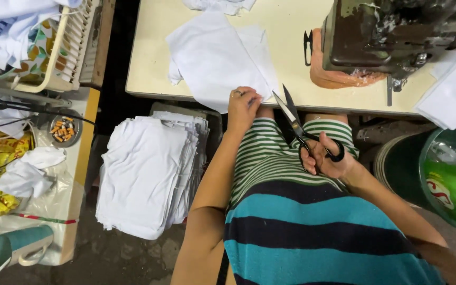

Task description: A person is preparing fabric pieces by folding them and trimming them with scissors at a sewing workstation.

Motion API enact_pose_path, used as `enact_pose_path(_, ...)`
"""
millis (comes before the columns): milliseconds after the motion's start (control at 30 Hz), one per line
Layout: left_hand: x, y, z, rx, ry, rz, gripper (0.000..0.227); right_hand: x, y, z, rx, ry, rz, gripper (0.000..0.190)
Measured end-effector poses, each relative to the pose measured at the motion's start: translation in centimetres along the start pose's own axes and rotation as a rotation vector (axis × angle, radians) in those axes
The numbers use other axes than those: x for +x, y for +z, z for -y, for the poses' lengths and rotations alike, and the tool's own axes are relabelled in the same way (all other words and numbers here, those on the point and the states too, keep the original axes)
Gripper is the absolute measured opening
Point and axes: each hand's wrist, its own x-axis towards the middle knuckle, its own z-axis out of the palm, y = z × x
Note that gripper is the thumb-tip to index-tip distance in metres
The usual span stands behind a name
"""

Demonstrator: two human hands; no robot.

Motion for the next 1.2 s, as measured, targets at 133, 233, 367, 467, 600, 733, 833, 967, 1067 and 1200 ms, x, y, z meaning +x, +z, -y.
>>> enact_pose_path(133,-0.1,0.7,0.2,-0.133,-0.036,-0.092,0.005,-0.4,0.2,0.3,-0.057,0.036,0.038,0.080)
enact_pose_path(233,-0.2,1.2,-0.2,-0.145,-0.031,-0.136,0.005,0.6,0.6,0.3,-0.061,0.054,0.052,0.078)
enact_pose_path(367,-0.7,0.7,-1.8,-0.177,-0.006,-0.220,0.004,2.3,1.3,0.2,-0.052,0.095,0.048,0.082)
enact_pose_path(467,-0.8,0.7,-2.1,-0.192,-0.002,-0.237,0.005,4.0,1.6,0.1,-0.072,0.088,0.017,0.081)
enact_pose_path(600,-1.0,0.7,-2.5,-0.184,0.014,-0.253,0.005,6.5,1.7,0.1,-0.113,0.058,-0.038,0.080)
enact_pose_path(733,-1.0,1.2,-2.4,-0.131,0.065,-0.248,0.006,6.5,3.1,1.5,-0.151,0.043,-0.115,0.079)
enact_pose_path(833,-0.8,2.5,-2.1,0.021,0.097,-0.267,0.034,6.2,3.4,1.5,-0.178,0.059,-0.179,0.078)
enact_pose_path(967,-0.4,3.4,-1.8,0.191,0.184,-0.364,0.016,5.8,3.7,1.2,-0.207,-0.009,-0.275,0.067)
enact_pose_path(1067,-0.6,2.7,-2.6,0.189,0.193,-0.372,0.007,5.3,3.9,1.2,-0.245,-0.031,-0.318,0.061)
enact_pose_path(1200,-1.1,2.2,-2.8,0.047,0.173,-0.376,0.006,6.2,3.5,1.5,-0.151,0.034,-0.205,0.077)
